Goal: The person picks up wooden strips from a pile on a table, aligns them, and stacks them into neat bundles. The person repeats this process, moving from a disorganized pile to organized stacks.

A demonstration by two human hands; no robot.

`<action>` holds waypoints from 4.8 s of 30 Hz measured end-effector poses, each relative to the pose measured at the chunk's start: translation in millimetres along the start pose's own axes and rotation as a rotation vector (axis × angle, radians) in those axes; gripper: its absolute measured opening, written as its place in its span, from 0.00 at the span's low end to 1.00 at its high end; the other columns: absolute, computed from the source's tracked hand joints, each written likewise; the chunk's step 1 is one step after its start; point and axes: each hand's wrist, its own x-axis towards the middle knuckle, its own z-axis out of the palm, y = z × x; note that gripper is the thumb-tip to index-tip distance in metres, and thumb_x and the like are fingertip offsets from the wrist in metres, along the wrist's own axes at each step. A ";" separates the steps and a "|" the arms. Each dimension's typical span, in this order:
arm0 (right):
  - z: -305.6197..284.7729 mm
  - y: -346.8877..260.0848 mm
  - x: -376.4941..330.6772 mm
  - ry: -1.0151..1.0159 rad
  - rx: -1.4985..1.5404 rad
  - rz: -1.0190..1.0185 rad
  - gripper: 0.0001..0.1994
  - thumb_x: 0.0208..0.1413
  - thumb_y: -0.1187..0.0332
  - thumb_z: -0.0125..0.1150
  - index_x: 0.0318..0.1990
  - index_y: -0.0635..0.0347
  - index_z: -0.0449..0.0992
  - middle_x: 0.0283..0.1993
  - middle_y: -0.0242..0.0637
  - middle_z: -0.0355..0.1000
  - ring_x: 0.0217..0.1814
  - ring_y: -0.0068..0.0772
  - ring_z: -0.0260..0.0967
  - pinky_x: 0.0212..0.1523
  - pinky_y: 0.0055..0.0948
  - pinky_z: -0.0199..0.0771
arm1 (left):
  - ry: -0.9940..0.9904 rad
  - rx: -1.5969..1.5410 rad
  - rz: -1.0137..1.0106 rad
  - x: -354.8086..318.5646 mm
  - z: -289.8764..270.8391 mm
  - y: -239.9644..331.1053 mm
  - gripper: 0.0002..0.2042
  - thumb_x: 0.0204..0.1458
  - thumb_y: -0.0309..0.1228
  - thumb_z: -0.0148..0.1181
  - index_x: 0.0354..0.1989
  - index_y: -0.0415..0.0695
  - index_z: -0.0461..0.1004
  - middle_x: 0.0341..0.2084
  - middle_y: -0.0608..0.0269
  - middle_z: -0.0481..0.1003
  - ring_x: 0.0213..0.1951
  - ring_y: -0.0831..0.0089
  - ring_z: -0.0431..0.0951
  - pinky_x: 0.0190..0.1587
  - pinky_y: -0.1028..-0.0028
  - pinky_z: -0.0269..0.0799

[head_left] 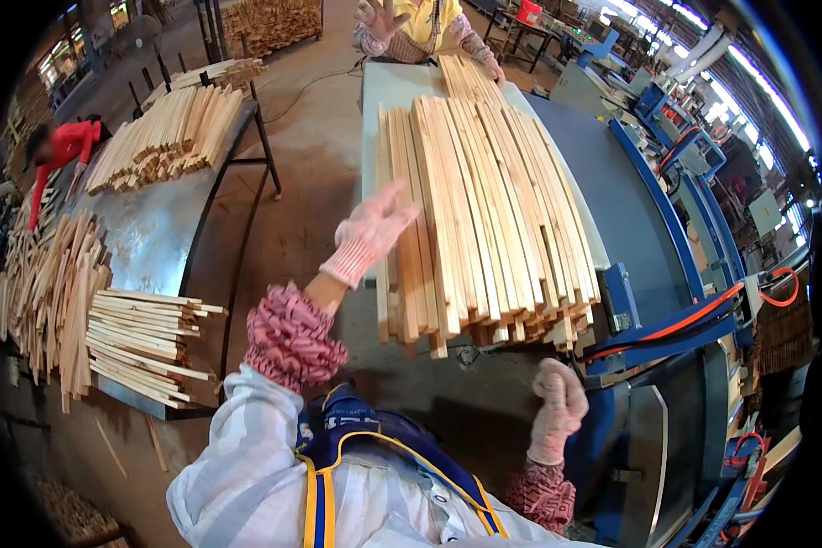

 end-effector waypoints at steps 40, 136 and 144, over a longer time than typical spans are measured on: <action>209.2 -84.5 -0.4 0.057 -0.367 -0.282 0.13 0.58 0.80 0.56 0.51 0.69 0.74 0.43 0.39 0.75 0.38 0.24 0.73 0.44 0.25 0.76 | -0.605 -0.573 -0.257 -17.5 -27.4 -191.9 0.28 0.55 0.36 0.59 0.63 0.41 0.62 0.47 0.54 0.75 0.48 0.67 0.75 0.50 0.72 0.68; 892.2 -132.7 -980.8 -2.517 -0.166 -0.536 0.22 0.59 0.55 0.51 0.58 0.52 0.71 0.52 0.45 0.74 0.54 0.47 0.71 0.56 0.39 0.70 | 0.271 0.124 -1.515 -1072.1 -500.6 -624.1 0.19 0.51 0.46 0.59 0.44 0.44 0.77 0.31 0.51 0.78 0.34 0.60 0.78 0.35 0.60 0.73; 1021.7 -137.0 -1110.6 -2.530 -0.098 -0.660 0.21 0.57 0.55 0.51 0.56 0.51 0.73 0.48 0.47 0.75 0.50 0.51 0.72 0.53 0.42 0.71 | 0.360 -0.259 -1.644 -1149.4 -630.6 -746.8 0.16 0.51 0.43 0.57 0.41 0.47 0.79 0.33 0.51 0.79 0.37 0.55 0.80 0.37 0.57 0.76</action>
